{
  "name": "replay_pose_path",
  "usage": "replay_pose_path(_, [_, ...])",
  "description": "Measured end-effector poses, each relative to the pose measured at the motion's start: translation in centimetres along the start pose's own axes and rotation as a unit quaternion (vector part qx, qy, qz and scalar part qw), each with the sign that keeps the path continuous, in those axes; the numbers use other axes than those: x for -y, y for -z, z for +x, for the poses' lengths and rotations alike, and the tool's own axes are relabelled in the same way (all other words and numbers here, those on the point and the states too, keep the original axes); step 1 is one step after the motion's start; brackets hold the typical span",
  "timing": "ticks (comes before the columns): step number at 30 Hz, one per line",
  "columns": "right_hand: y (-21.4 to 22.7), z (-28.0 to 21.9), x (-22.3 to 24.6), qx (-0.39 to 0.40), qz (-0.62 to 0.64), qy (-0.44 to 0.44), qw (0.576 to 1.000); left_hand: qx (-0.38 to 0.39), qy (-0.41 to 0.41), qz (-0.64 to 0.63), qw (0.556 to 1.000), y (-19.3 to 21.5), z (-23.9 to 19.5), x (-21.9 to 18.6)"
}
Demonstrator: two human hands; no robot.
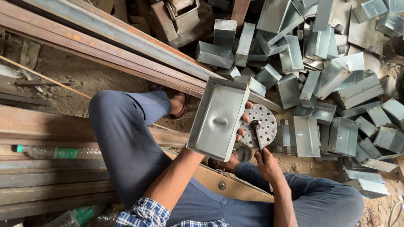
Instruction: The person uses a hammer to knock a rectangular metal component onto a circular metal jig and then uses a punch and hammer to adjust or mark the piece before setting it aside.
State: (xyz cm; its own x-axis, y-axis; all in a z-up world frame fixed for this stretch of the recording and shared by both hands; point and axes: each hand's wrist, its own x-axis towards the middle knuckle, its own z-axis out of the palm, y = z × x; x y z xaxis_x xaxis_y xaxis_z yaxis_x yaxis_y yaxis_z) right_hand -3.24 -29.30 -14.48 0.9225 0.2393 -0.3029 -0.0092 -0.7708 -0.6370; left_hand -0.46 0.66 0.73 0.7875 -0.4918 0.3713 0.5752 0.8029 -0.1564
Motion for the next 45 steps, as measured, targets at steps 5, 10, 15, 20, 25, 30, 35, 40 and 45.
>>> replay_pose_path(5, [0.3,-0.1,0.6,0.015,0.004,-0.011,1.0,-0.01,-0.046,0.039,0.998,-0.1,-0.1,0.7])
replay_pose_path(10, [0.1,0.0,-0.1,0.016,0.001,-0.014,1.0,-0.018,-0.037,0.06,0.997,0.7,0.3,0.3])
replay_pose_path(15, [-0.3,0.2,-0.7,-0.013,-0.018,0.027,0.999,-0.191,-0.092,0.41,0.887,3.3,1.0,-1.1])
replay_pose_path(20, [0.8,-0.1,1.7,0.028,0.083,-0.086,0.992,-0.287,-0.204,0.698,0.624,4.9,2.8,-0.4])
replay_pose_path(25, [1.9,-0.6,3.7,-0.055,0.214,-0.084,0.972,-0.284,-0.293,0.797,0.446,6.6,2.7,0.3])
replay_pose_path(30, [3.8,-2.4,7.4,-0.138,0.289,-0.039,0.946,-0.287,-0.267,0.835,0.386,7.5,2.2,0.6])
replay_pose_path(35, [6.1,-3.9,11.7,-0.207,0.344,0.002,0.916,-0.288,-0.246,0.846,0.374,8.5,2.3,0.7])
replay_pose_path(40, [8.2,-6.3,15.0,-0.265,0.142,0.044,0.953,-0.277,-0.206,0.87,0.353,8.0,2.4,0.9])
replay_pose_path(45, [11.0,-8.2,17.8,-0.31,0.014,0.15,0.939,-0.28,-0.203,0.879,0.327,7.9,2.7,1.0])
